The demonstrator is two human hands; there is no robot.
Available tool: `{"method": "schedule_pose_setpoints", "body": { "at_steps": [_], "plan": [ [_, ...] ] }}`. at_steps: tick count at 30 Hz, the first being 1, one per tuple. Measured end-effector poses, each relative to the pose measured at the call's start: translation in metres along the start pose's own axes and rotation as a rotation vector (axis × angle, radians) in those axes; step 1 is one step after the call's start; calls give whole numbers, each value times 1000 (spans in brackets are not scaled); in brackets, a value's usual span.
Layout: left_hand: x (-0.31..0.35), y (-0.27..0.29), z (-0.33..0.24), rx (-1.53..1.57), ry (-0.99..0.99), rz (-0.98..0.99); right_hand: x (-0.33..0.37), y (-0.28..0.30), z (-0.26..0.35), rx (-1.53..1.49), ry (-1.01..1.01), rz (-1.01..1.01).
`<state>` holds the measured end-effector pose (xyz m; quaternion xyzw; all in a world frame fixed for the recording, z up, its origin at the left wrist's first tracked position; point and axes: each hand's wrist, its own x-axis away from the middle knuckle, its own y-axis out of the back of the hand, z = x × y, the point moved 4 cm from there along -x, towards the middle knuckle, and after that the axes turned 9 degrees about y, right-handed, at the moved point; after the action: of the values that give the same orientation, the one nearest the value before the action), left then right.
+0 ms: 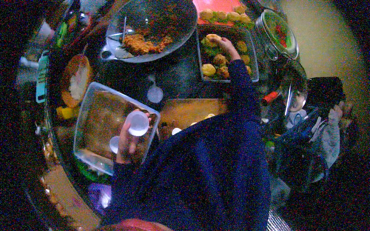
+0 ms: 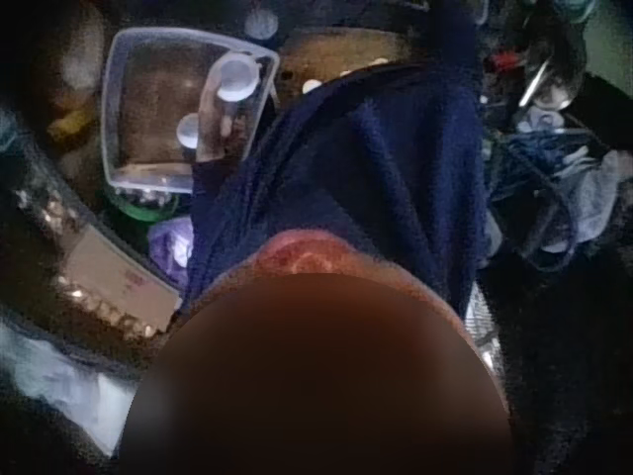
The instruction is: The person assembles small slider sandwiches by placing lettuce and sliced hard-boiled eggs into buns. They handle the buns and ingredients by hand, arranging the finished sliders on a tray.
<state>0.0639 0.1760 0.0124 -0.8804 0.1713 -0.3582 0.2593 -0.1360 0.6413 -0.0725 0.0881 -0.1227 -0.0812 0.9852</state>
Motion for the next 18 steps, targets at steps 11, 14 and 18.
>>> {"method": "schedule_pose_setpoints", "body": {
  "at_steps": [11,14,18],
  "plan": [
    [3,12,17,283,64,93,173,-179,184,47,316,826],
    [10,9,16,340,27,164,210,-236,192,155,434,980],
    [19,10,13,336,21,122,237,-271,199,523,547,962]
  ]
}}
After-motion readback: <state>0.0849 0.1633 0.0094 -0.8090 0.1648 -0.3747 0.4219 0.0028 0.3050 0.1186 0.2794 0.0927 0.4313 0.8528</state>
